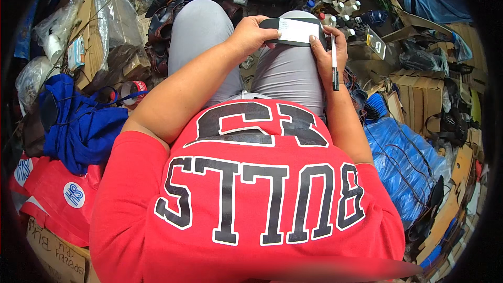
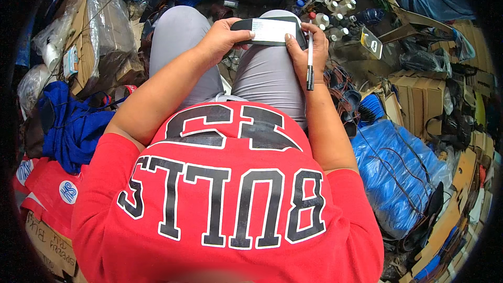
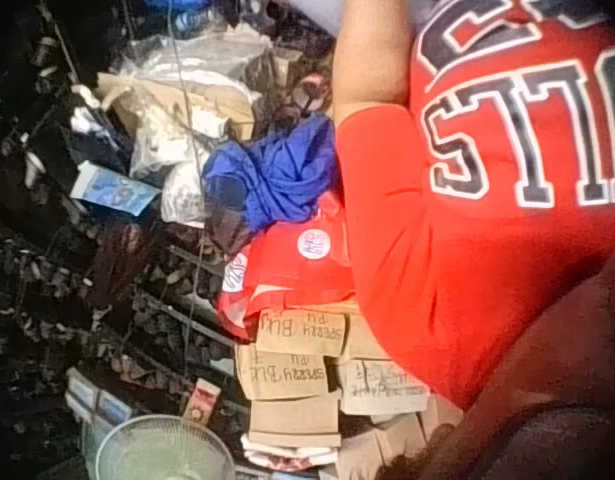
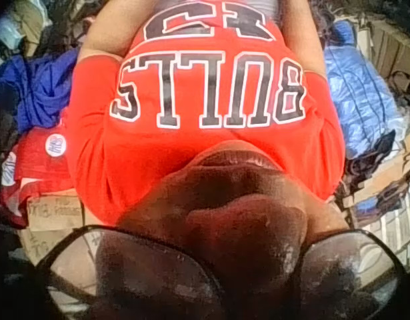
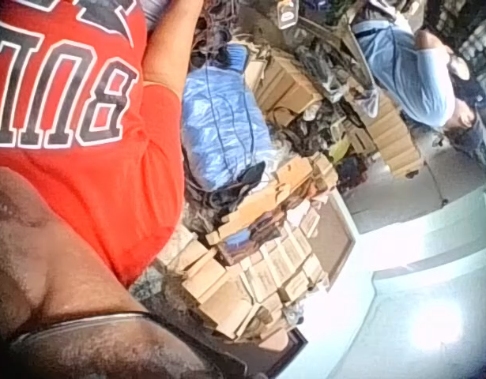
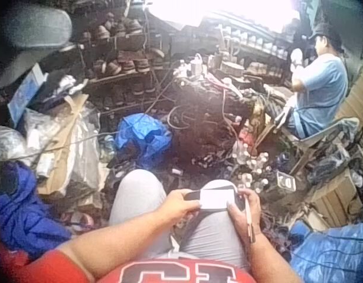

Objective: Hand-stitching shoe components and labeling parts in a manufacturing environment.

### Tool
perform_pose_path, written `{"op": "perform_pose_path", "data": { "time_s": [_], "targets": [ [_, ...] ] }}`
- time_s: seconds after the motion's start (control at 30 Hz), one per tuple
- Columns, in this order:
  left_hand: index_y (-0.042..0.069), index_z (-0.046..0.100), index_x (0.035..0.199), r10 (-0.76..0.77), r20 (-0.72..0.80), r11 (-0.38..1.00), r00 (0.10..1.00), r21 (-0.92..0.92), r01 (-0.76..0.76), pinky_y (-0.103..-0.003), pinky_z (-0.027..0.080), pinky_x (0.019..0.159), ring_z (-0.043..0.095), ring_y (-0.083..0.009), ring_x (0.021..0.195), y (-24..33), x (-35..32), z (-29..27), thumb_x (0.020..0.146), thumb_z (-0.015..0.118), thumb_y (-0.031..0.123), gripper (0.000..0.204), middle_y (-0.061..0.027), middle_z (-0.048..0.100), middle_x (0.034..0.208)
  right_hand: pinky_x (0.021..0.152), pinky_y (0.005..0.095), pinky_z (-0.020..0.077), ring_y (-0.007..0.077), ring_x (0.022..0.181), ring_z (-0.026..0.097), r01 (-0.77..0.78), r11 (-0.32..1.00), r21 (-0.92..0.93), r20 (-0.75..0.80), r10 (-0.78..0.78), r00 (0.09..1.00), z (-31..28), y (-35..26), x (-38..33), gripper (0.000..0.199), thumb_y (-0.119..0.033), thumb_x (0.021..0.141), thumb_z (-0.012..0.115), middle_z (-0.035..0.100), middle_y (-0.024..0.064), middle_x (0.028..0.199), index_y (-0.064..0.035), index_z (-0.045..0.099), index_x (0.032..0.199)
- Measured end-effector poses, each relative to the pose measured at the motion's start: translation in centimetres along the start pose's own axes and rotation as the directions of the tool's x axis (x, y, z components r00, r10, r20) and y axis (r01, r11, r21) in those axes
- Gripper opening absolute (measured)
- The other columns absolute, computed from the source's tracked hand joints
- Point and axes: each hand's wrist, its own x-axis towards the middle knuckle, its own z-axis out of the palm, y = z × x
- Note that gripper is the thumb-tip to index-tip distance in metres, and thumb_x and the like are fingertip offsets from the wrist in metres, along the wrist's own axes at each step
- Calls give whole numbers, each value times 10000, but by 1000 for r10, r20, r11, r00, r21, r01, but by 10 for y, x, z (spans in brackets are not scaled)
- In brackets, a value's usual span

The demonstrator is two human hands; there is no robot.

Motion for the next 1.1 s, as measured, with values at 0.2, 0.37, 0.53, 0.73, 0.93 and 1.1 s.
{"op": "perform_pose_path", "data": {
  "time_s": [0.2,0.37,0.53,0.73,0.93,1.1],
  "targets": [
    [-2,618,965,-13,-11,1000,1000,17,13,-240,506,628,606,-120,749,1,0,0,758,683,89,235,-70,652,872,871,353,384,253,962,501,-12,1000,27,7,11,1000,0,1,0,409,-266,693,740,566,75,1000,-118,568,1033],
    [6,609,1004,-36,14,999,999,2,36,-240,484,650,590,-112,792,-2,1,-3,754,684,106,279,-72,642,913,870,354,388,255,966,505,-39,999,15,16,39,999,1,-3,0,404,-262,694,739,565,78,999,-116,568,1030],
    [79,552,1145,23,-216,998,976,57,-11,-229,376,682,523,-89,837,17,-7,-4,718,704,219,474,-32,604,949,871,359,389,256,972,507,-44,999,15,22,44,999,0,0,0,413,-261,691,741,563,82,998,-113,565,1034],
    [96,581,1074,-90,-136,995,987,-59,83,-244,382,657,528,-78,764,15,-5,-5,737,699,232,382,-2,615,912,870,353,390,251,970,507,-1,1000,21,15,1,1000,0,-3,1,411,-254,693,743,558,86,998,-111,565,1035],
    [101,631,958,-95,-30,993,995,-66,93,-215,373,601,559,-78,711,11,-2,-5,739,720,205,259,-12,637,845,865,349,394,249,970,506,-39,999,32,17,39,999,0,-4,0,400,-242,691,744,555,84,1004,-117,567,1028],
    [81,634,925,-66,-25,996,997,-55,65,-220,430,597,574,-94,679,5,2,-3,736,725,181,232,-29,638,817,858,348,399,248,960,510,-22,998,52,5,22,1000,0,-2,-1,390,-241,688,745,553,83,996,-119,571,1015]
  ]
}}
